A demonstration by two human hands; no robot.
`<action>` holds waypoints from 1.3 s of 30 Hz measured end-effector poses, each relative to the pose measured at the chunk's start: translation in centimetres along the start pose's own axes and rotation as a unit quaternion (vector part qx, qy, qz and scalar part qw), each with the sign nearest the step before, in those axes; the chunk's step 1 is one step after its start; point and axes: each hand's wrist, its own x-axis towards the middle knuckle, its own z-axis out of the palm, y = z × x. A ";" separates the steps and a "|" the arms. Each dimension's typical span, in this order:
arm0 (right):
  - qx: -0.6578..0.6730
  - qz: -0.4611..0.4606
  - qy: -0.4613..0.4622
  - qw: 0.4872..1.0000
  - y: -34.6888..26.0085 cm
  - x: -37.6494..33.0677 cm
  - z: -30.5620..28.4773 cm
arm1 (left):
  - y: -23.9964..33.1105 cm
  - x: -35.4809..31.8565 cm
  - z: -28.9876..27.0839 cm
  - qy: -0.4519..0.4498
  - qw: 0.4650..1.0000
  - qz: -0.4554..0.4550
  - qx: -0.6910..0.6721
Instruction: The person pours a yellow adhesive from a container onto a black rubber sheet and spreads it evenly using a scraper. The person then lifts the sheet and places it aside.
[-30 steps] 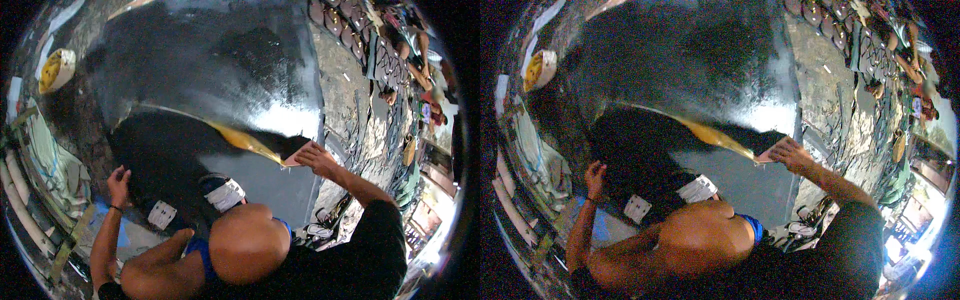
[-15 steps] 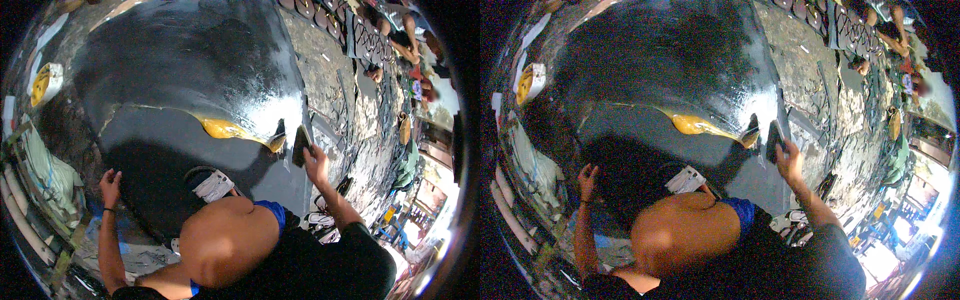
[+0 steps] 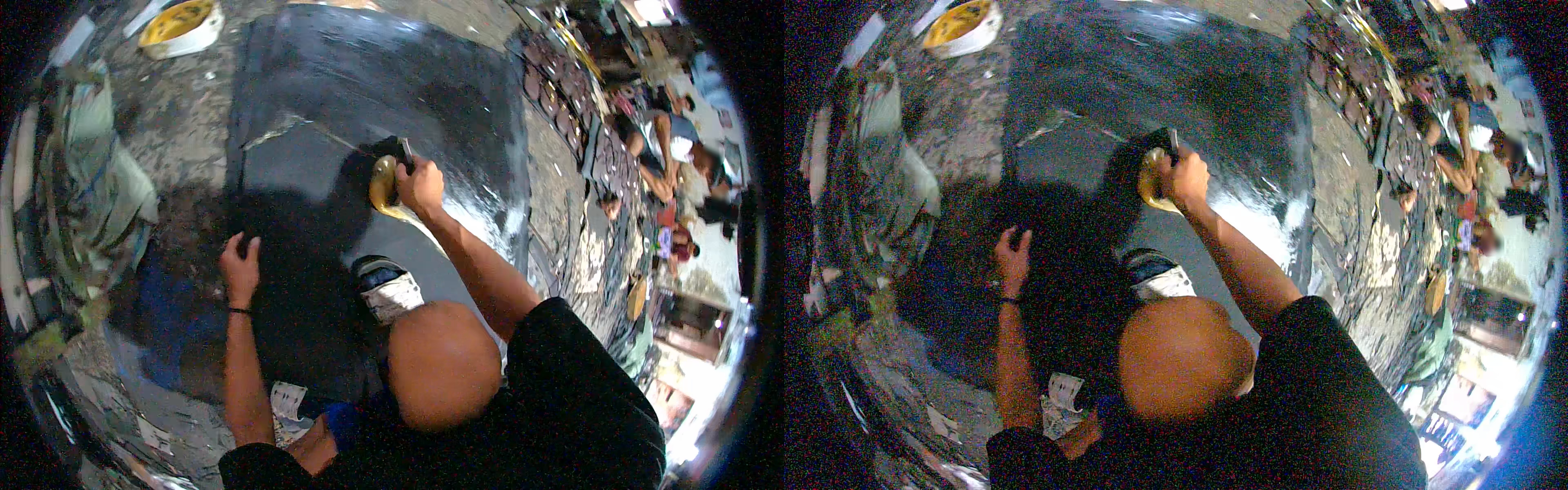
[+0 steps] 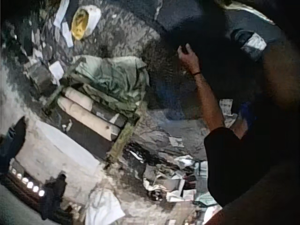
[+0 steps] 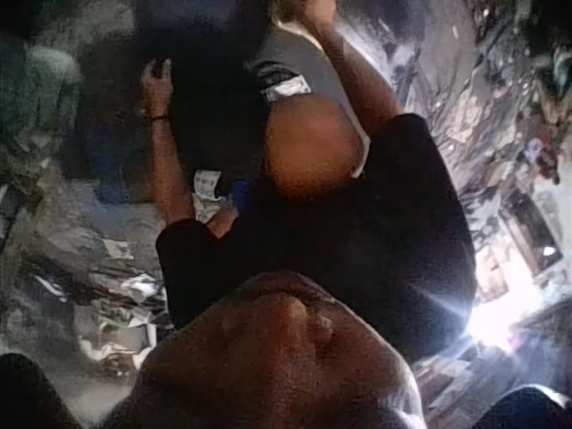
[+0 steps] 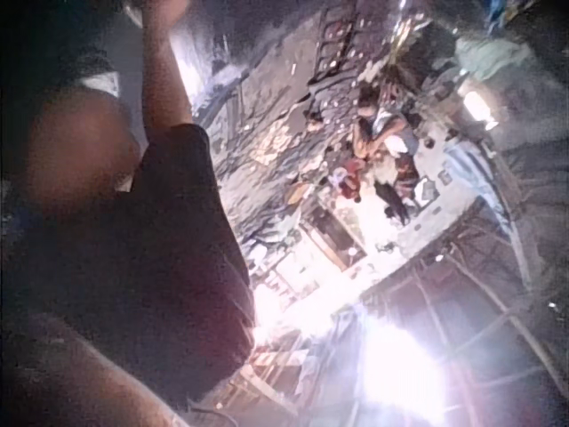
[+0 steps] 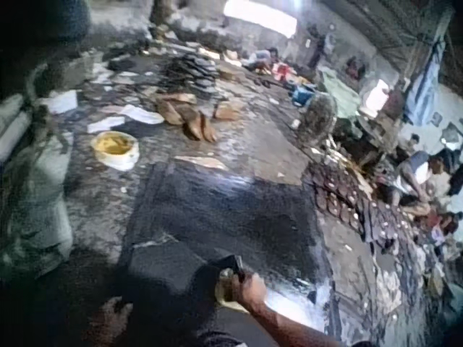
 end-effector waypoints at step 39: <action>-0.237 -0.604 -0.337 0.683 9.8 0.9 -8.8 | -4.0 -8.8 -2.9 -0.066 0.992 -0.104 -0.022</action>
